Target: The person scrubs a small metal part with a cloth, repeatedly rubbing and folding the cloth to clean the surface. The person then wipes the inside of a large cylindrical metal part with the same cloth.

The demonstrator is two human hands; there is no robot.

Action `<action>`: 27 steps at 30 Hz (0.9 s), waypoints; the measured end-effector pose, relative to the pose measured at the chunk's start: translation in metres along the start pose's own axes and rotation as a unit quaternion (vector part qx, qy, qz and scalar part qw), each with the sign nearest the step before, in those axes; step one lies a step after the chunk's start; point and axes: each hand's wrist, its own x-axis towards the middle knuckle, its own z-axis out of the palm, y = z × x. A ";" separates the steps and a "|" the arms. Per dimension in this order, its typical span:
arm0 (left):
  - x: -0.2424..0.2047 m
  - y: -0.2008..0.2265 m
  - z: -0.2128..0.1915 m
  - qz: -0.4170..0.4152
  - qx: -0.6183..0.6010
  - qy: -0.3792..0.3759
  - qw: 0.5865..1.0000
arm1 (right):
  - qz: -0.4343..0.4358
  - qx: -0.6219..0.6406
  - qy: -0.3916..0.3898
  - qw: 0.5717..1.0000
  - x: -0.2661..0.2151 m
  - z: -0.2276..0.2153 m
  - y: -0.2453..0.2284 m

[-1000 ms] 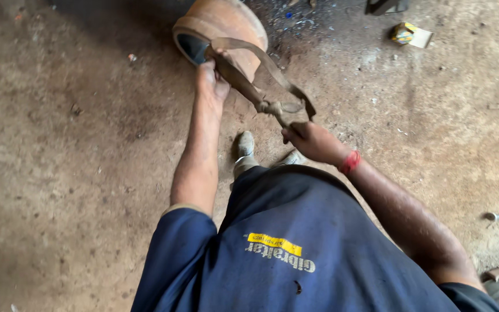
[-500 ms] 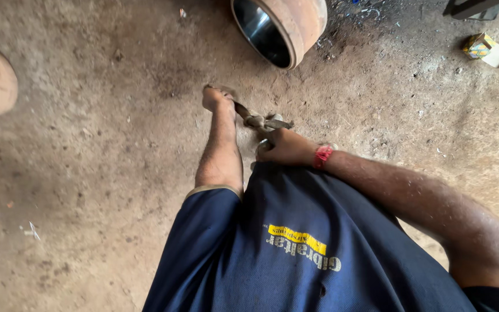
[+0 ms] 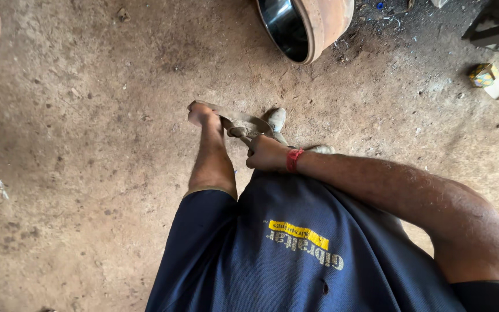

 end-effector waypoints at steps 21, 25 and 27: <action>0.003 0.020 0.063 -0.080 -0.058 -0.086 0.991 | 0.020 0.033 0.067 0.997 -0.009 -0.008 -0.033; -0.067 0.073 0.143 -0.076 -0.199 -0.248 0.945 | -0.052 -0.037 0.175 0.982 -0.046 -0.058 -0.046; -0.105 0.110 0.158 -0.070 -0.308 -0.465 0.827 | -0.066 -0.036 0.254 0.964 -0.070 -0.070 -0.048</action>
